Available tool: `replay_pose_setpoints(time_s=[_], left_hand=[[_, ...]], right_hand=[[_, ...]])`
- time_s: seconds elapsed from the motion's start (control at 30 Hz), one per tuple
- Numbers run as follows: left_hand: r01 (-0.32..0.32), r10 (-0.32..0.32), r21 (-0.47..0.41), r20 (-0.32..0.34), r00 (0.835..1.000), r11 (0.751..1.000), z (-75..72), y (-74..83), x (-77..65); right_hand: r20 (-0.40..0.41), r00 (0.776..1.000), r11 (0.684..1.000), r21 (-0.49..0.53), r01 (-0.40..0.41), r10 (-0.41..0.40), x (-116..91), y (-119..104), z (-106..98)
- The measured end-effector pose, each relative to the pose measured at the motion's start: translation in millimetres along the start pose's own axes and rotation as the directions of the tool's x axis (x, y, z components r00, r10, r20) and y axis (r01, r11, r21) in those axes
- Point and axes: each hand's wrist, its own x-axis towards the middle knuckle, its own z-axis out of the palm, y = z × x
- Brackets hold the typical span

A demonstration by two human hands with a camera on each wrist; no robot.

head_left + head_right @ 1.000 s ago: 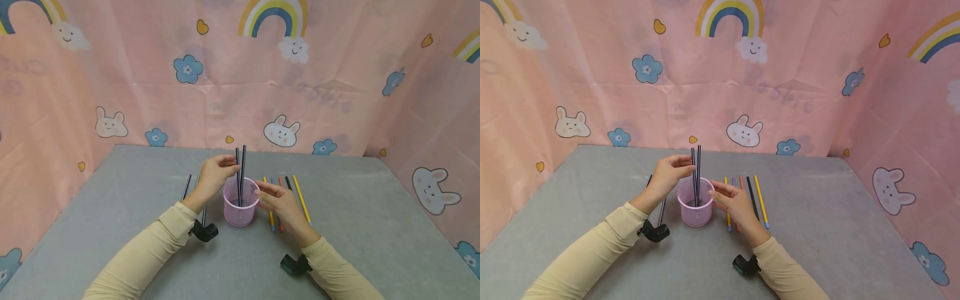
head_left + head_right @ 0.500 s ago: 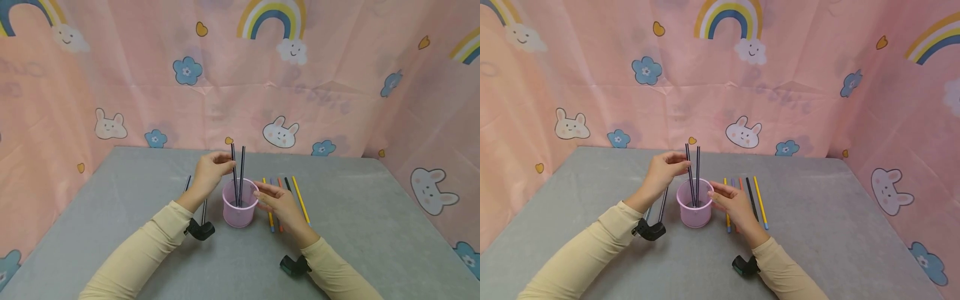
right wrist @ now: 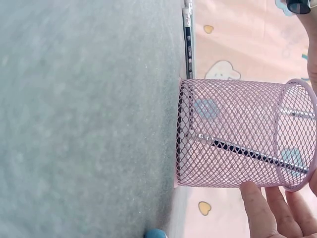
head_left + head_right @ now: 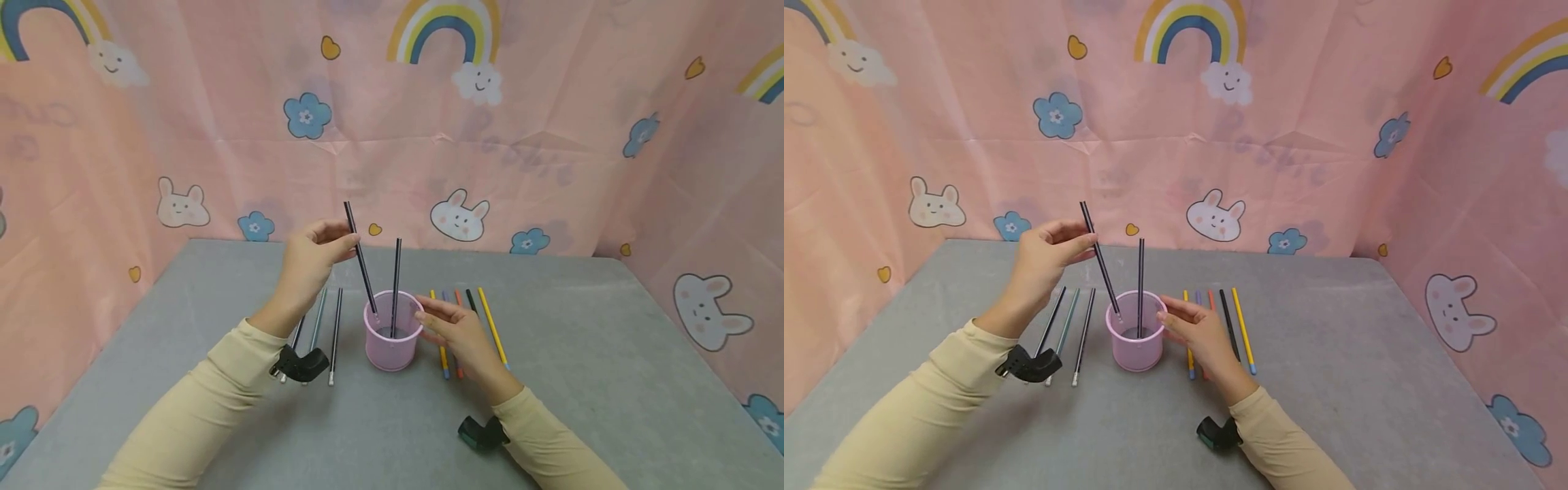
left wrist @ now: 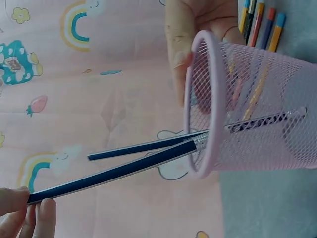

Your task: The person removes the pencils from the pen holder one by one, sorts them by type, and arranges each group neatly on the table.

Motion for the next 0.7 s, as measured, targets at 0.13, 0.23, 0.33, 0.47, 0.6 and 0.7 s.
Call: replay_pose_setpoints(time_s=[0.13, 0.23, 0.33, 0.47, 0.6, 0.7], left_hand=[[-0.030, 0.030, -0.009, -0.021, 0.999, 1.000, -9.4, 6.9, -0.1], [-0.037, 0.037, -0.017, -0.035, 0.999, 0.999, -15.8, 10.3, 0.0], [-0.028, 0.026, -0.023, -0.045, 0.999, 0.999, -21.0, 13.2, 0.4], [-0.024, 0.023, -0.014, -0.055, 0.998, 1.000, -28.7, 16.8, 0.5], [-0.036, 0.037, 0.017, -0.066, 0.997, 0.999, -37.8, 18.7, 0.7], [-0.026, 0.030, 0.061, -0.068, 0.997, 0.998, -43.7, 19.1, 0.3]], right_hand=[[0.009, 1.000, 1.000, 0.006, 0.005, -0.005, 0, 0, 0], [0.011, 1.000, 1.000, 0.008, 0.005, -0.005, 0, 0, 0], [0.010, 1.000, 1.000, 0.011, 0.002, -0.002, -1, 0, 0], [0.010, 1.000, 1.000, 0.014, 0.000, 0.000, 0, 0, 0], [0.007, 1.000, 1.000, 0.014, 0.000, 0.000, -1, 0, 0], [0.003, 1.000, 1.000, 0.014, 0.001, -0.001, -1, 0, 0]])
